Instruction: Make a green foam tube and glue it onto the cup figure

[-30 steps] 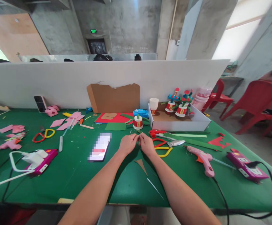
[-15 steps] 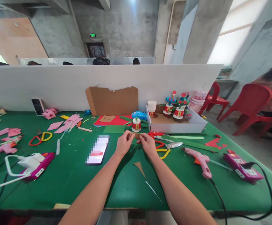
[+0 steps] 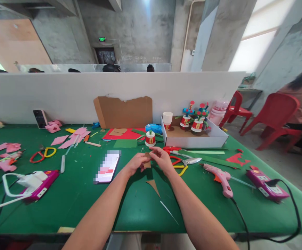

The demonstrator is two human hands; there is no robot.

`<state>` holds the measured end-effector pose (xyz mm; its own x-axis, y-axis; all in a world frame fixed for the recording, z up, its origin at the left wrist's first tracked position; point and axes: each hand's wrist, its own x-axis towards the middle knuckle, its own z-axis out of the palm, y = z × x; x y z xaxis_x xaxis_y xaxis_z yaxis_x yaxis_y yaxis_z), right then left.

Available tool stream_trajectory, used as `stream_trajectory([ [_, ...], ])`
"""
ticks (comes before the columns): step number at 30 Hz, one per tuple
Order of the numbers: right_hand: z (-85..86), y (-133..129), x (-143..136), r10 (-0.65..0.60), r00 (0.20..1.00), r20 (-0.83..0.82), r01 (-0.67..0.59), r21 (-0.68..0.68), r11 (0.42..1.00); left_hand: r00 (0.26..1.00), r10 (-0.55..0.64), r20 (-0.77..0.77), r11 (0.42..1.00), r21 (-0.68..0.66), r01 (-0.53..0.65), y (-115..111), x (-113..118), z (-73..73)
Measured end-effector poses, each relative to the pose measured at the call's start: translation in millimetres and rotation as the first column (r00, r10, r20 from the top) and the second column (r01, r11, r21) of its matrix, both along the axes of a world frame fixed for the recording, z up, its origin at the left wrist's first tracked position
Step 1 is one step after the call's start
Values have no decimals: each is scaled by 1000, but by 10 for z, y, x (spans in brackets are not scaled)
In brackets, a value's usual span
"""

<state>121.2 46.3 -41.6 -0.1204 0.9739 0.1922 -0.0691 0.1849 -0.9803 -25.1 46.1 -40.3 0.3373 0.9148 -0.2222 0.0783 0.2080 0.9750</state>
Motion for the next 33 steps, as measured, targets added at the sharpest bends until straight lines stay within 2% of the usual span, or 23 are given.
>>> stream_trajectory([
  [4, -44, 16, -8, 6, 997, 76, -5, -12, 1000, 999, -26, -38, 1000, 5, 26, -18, 12, 2],
  [8, -40, 25, -5, -78, 988, -135, 55, -167, 984, 994, -11, 113, 998, 63, 4, 11, -9, 2],
  [10, -31, 21, -5, -125, 965, -232, 66, -245, 967, 991, -7, 132, 992, 127, -9, 12, -2, 10],
  [14, -45, -2, -41, -166, 944, -285, 78, -294, 952, 999, 3, -51, 955, 297, 13, -10, 45, 24],
  [17, -64, -21, -76, -95, 961, -259, 18, -287, 958, 972, 145, -183, 918, 391, -64, 3, 54, -8],
  [21, -64, -20, -74, -29, 975, -221, -37, -288, 957, 938, 268, -220, 870, 473, -137, 63, 4, -92],
  [28, -90, 11, -61, -20, 982, -185, -35, -286, 958, 867, 334, -368, 771, 636, -27, 55, -1, -94],
  [30, -94, 7, -67, -14, 985, -175, -36, -278, 960, 852, 343, -396, 761, 649, -5, 36, 13, -71],
  [33, -86, -3, -70, -15, 989, -149, -26, -268, 963, 843, 319, -433, 775, 631, 31, 21, 21, -47],
])
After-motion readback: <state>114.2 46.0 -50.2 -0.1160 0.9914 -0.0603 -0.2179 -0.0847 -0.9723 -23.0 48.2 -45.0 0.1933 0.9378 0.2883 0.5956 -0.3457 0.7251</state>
